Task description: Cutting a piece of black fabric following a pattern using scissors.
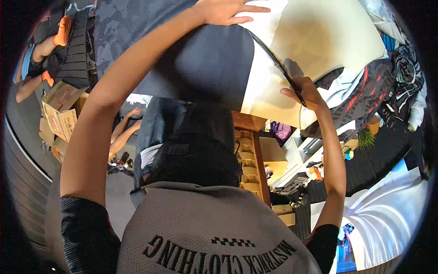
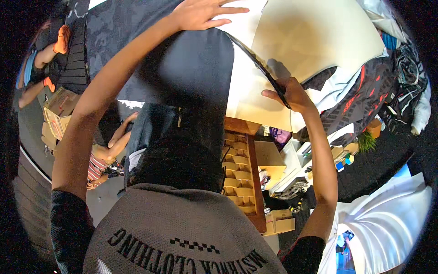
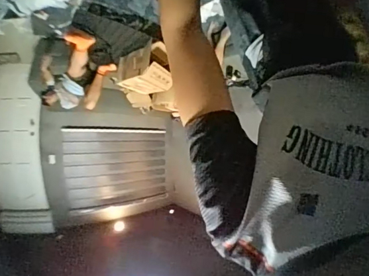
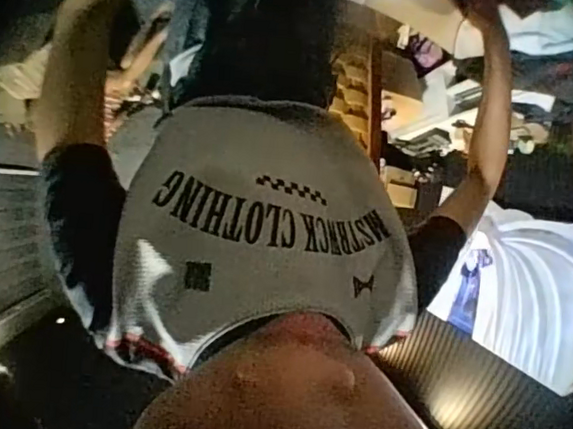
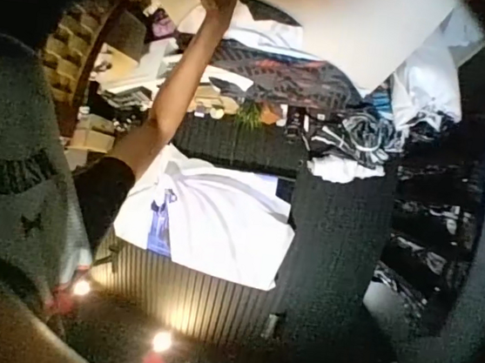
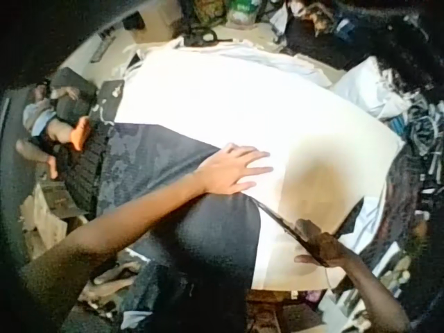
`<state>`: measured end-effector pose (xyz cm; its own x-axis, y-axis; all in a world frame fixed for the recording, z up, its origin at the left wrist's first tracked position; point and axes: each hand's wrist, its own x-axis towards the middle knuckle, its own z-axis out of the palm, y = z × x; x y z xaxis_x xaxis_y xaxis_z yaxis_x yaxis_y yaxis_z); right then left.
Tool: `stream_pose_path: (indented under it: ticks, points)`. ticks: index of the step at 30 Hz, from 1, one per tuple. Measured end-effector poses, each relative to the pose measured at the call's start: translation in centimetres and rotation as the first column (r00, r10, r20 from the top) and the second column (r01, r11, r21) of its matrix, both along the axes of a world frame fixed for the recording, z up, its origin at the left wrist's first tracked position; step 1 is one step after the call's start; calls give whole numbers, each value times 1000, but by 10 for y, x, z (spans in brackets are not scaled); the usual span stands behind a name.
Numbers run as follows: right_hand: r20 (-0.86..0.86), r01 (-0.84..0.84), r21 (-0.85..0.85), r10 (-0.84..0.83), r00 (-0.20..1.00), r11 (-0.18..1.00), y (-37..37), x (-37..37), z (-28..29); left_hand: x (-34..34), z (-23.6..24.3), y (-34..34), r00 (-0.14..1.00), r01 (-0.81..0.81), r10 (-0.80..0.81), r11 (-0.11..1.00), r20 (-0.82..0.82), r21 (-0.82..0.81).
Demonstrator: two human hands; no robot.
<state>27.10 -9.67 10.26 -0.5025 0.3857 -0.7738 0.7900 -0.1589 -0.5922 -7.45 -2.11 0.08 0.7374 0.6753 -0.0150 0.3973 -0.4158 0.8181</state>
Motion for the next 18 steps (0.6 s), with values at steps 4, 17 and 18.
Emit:
stream_pose_path:
  ticks: [4, 17, 18]
  points:
    - [-6, 52, -58, -52, 999, 997, 1, -1, 1, -1, -2, 1, 1000, -21, 21, 980, 6, 197]
    - [3, 60, -64, -60, 998, 996, 0, -10, 10, -9, 14, 8, 963, 131, -132, 991, -235, -20]
    - [1, 67, -62, -67, 998, 996, 1, -11, 10, -11, 14, 7, 962, 137, -137, 990, -236, -18]
